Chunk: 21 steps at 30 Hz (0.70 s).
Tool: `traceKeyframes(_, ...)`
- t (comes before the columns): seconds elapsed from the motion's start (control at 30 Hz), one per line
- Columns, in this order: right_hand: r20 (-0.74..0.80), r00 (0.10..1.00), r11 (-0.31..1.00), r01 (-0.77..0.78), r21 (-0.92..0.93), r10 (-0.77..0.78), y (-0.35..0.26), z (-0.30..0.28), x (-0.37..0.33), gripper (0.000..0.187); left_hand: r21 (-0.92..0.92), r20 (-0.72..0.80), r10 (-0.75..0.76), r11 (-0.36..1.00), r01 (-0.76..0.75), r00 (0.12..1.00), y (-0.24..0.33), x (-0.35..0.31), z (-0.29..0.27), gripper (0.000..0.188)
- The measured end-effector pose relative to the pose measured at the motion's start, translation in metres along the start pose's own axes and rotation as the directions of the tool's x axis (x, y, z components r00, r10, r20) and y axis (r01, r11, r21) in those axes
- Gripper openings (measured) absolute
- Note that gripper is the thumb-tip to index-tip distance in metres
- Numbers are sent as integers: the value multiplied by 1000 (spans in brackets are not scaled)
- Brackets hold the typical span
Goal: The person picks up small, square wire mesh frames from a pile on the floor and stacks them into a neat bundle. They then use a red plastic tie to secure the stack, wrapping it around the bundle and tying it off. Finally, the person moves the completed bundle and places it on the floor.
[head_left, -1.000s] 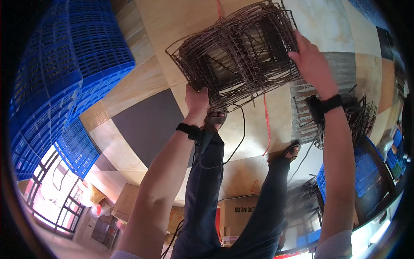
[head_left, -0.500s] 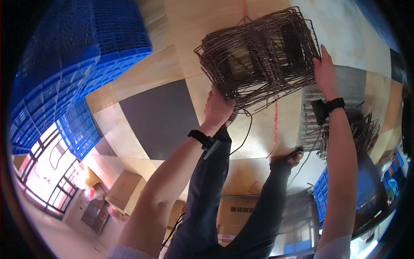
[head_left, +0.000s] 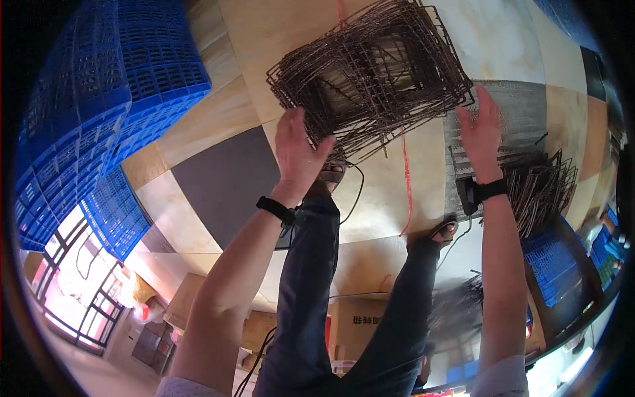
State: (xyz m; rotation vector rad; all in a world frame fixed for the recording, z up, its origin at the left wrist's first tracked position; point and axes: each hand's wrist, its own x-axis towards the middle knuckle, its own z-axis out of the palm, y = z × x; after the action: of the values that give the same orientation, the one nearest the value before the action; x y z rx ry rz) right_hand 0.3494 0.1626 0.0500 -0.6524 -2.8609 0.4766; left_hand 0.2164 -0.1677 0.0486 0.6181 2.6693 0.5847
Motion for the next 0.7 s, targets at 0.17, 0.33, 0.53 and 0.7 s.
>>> traceKeyframes(0.17, 303, 838, 867, 493, -68, -453, -40, -3, 1, 61, 171, 266, 298, 921, -349, 917, 36, 4, 31, 104)
traceKeyframes(0.33, 412, 792, 773, 577, -266, -450, -47, 33, 14, 57, 213, 228, 219, 940, -268, 949, 52, 13, 66, 94)
traceKeyframes(0.53, 471, 836, 840, 451, -302, -280, -13, 51, 7, 31, 214, 471, 161, 933, -289, 867, 52, 26, 79, 52)
traceKeyframes(0.7, 471, 844, 859, 422, -290, -256, -21, 64, 2, 25, 233, 421, 240, 903, -360, 875, 43, 28, 76, 37)
